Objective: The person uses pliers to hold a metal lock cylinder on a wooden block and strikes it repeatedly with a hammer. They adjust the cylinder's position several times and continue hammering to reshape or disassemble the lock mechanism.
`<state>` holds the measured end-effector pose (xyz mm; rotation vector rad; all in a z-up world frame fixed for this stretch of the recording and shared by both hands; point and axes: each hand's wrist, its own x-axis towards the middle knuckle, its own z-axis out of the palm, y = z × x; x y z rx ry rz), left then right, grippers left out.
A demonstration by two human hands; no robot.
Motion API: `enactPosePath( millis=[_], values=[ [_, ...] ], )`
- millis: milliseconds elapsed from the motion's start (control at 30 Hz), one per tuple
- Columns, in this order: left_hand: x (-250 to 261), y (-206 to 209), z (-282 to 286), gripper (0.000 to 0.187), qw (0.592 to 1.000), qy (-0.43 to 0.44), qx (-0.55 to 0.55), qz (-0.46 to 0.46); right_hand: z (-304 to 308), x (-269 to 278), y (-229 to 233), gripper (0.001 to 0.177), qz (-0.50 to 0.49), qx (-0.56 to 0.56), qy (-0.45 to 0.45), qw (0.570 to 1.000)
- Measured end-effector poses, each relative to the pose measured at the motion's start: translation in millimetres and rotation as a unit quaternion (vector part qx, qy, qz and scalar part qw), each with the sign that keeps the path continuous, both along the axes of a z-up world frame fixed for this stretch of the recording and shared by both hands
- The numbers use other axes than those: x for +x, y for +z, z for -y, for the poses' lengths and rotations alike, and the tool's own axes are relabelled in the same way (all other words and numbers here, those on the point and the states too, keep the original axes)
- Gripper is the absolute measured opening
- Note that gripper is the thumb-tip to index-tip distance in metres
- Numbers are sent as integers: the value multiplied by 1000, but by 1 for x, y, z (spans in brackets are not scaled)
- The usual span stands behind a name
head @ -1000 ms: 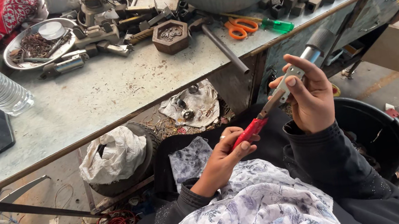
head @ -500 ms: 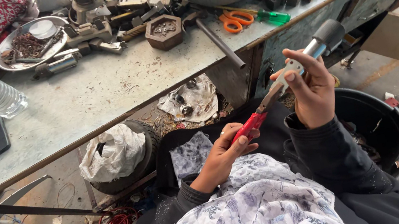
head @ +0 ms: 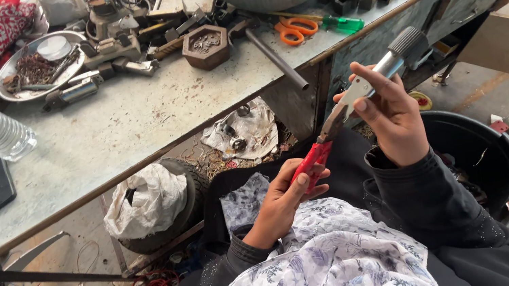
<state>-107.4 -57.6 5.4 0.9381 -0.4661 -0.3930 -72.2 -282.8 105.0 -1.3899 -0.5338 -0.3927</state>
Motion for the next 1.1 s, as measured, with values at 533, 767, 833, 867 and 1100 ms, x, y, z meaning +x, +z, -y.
enactPosePath(
  millis=[533, 767, 833, 867, 1100],
  values=[
    [0, 0, 3, 37, 999, -38, 19, 24, 24, -3, 5, 48, -42, -5, 35, 998],
    [3, 4, 6, 38, 998, -66, 12, -3, 28, 3, 0, 49, -92, 63, 89, 990],
    [4, 2, 8, 39, 997, -74, 8, -17, 30, 4, -1, 50, -90, 55, 84, 991],
    [4, 1, 8, 39, 997, -76, 10, -21, 32, 3, -2, 50, -78, 42, 78, 993],
    [0, -9, 5, 41, 995, -98, -6, -25, 40, -4, 2, 46, -97, 36, 89, 991]
  ],
)
